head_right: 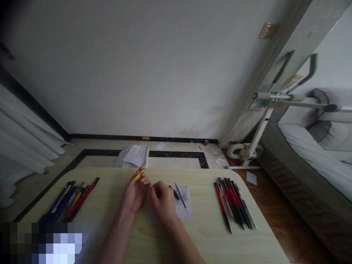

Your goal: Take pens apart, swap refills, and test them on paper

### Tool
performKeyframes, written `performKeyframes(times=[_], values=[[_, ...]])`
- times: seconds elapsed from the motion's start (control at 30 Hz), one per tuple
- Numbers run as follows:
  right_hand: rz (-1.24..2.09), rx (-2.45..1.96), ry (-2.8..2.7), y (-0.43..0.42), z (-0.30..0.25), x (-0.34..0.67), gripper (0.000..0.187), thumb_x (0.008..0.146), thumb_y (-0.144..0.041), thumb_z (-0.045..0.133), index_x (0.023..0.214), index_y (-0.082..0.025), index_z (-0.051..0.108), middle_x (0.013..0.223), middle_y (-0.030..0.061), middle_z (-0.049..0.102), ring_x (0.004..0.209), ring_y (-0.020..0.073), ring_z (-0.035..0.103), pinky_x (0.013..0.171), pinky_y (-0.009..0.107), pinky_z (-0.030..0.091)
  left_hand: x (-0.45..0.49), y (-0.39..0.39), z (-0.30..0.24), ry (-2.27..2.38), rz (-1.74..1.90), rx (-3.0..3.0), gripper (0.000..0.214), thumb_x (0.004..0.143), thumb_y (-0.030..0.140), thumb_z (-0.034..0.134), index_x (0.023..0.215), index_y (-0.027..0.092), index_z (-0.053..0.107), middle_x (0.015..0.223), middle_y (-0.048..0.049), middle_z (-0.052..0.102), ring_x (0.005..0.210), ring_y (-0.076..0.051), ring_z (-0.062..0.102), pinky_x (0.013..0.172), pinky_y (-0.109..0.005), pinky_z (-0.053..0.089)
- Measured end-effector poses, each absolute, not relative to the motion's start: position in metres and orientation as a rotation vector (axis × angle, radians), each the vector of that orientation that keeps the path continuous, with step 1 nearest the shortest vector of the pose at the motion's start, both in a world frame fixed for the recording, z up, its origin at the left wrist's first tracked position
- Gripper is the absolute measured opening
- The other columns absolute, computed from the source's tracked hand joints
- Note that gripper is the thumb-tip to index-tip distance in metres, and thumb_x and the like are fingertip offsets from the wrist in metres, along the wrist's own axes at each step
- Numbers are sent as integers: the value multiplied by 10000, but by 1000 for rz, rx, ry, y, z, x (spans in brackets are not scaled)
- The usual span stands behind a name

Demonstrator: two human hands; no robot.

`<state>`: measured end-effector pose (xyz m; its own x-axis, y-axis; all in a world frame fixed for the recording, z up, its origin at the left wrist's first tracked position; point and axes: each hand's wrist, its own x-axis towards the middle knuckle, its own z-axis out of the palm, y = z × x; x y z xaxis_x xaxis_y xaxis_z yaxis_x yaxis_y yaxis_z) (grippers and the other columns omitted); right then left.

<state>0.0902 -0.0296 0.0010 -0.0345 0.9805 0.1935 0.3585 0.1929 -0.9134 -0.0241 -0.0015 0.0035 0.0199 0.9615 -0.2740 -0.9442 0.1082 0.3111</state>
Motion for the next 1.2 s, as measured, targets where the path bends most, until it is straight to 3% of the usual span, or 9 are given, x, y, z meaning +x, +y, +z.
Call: performKeyframes(times=[0.67,1.2], values=[[883,-1295,-1535,-29,0,91,228,798,-331,485,668,-156,552,525,-21,517,478,94,450,458,198,320,-21,-2,8,534,1472,80,253,790,115,497,1037,111,550,657,7,513,502,-50,452,471,-173,415],[884,-1264,-1538,-28,0,90,237,806,-326,491,643,-160,536,531,-21,509,484,92,438,461,201,308,-22,-2,2,564,1421,20,174,783,126,499,934,147,583,668,0,529,507,-67,475,495,-199,438]])
